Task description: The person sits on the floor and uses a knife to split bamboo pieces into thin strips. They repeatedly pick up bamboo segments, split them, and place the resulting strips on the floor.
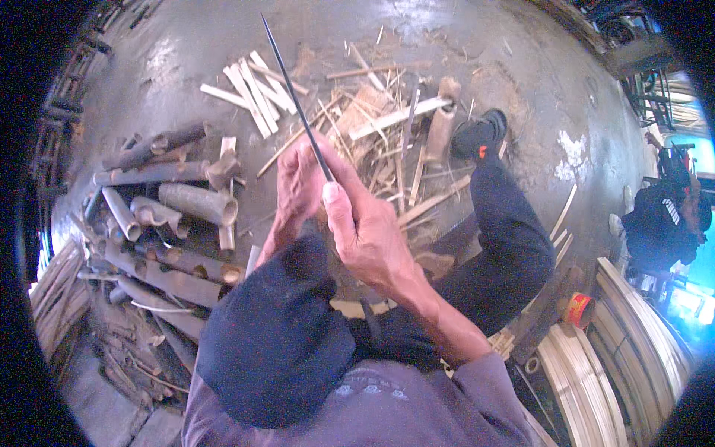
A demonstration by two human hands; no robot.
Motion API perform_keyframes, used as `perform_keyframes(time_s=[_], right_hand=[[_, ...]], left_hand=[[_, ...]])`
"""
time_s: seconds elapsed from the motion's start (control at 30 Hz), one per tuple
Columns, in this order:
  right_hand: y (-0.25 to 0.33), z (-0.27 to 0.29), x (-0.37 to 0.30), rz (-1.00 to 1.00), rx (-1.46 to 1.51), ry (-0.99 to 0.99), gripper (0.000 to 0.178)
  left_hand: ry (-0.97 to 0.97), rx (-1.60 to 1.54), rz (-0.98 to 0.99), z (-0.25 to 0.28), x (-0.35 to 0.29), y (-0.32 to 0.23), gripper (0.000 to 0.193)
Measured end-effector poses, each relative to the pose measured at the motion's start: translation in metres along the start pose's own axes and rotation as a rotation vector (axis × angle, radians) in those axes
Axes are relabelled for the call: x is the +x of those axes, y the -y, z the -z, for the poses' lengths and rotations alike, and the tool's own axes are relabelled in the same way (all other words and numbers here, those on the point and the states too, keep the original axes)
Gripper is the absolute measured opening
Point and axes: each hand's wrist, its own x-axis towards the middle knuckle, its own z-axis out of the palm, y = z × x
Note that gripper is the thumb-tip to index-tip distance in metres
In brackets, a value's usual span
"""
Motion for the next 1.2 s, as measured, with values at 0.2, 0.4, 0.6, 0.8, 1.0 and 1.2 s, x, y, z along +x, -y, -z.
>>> perform_keyframes(time_s=[0.2,0.4,0.6,0.8,1.0,1.2], right_hand=[[-0.008,-0.002,0.001,-0.127,-0.012,-0.069,0.047],[-0.013,-0.015,-0.003,-0.270,0.094,-0.074,0.046],[-0.046,-0.011,0.007,-0.229,0.014,-0.069,0.049],[-0.016,-0.012,-0.003,-0.246,0.126,0.005,0.053],[-0.029,-0.003,0.018,-0.305,-0.056,-0.014,0.051],[-0.034,0.013,0.014,-0.184,-0.181,-0.085,0.056]], left_hand=[[-0.074,0.174,-0.019,-0.005,-0.007,0.016,0.030],[-0.118,0.030,0.008,-0.009,-0.022,0.017,0.031],[-0.153,0.262,0.142,0.005,-0.020,0.022,0.039],[-0.274,0.536,0.334,0.038,-0.031,-0.056,0.054],[0.177,1.059,0.422,-0.010,0.005,-0.090,0.059],[0.269,1.138,0.307,-0.021,0.016,-0.050,0.061]])
